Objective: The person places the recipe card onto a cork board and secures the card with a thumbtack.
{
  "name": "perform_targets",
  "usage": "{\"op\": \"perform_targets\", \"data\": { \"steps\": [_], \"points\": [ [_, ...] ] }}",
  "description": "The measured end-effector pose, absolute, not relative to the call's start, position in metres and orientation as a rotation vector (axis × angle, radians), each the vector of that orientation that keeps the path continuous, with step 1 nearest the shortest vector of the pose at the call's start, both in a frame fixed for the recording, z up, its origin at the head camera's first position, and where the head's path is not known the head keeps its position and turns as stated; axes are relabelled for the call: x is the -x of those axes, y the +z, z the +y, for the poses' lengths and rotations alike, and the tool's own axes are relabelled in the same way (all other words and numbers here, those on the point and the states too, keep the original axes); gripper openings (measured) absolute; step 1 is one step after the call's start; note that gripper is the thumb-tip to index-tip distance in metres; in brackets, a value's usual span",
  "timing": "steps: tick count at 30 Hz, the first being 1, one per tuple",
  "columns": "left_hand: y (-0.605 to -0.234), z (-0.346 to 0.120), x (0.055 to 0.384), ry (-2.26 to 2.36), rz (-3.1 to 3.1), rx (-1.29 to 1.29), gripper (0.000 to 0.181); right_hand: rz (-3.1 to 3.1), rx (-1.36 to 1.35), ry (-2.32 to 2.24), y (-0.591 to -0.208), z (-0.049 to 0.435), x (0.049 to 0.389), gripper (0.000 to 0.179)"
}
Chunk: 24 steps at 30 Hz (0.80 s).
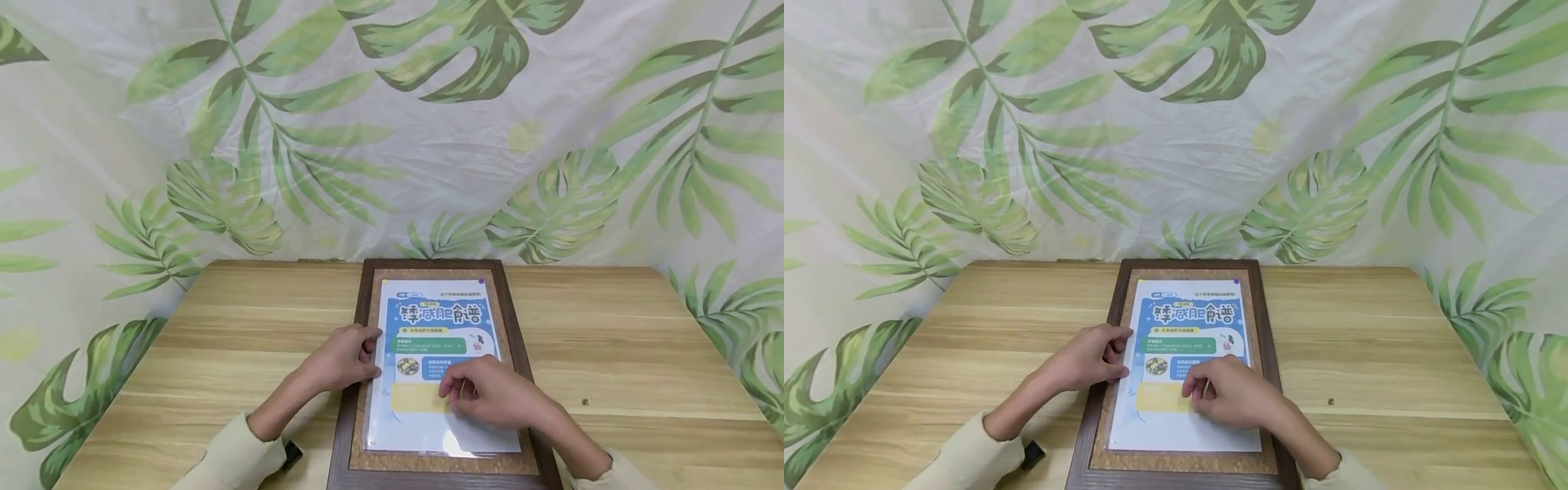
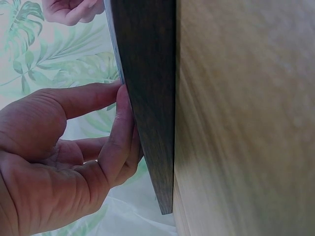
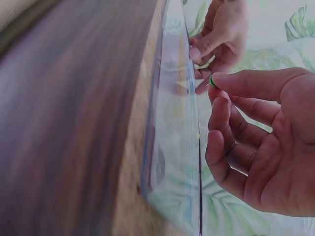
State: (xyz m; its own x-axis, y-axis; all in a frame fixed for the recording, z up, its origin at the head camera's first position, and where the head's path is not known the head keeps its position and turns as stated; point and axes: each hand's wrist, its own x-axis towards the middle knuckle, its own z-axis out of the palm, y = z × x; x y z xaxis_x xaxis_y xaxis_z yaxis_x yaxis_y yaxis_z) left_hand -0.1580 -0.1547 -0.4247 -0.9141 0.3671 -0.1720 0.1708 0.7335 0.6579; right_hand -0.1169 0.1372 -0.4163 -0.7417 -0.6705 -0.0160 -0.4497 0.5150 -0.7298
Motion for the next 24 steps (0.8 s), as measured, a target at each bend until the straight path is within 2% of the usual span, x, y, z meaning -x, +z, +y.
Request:
{"op": "perform_targets", "data": {
  "steps": [16, 24],
  "points": [
    [-0.428, -0.159, 0.159, 1.100, 2.555, -0.402, 0.064, 2.370, 0.952, -1.090, -0.418, 0.107, 0.119, 0.015],
    [-0.428, -0.161, 0.162, 1.110, 2.544, -0.430, 0.063, 2.133, 0.876, -1.283, -0.429, 0.093, 0.118, 0.007]
  ]
}}
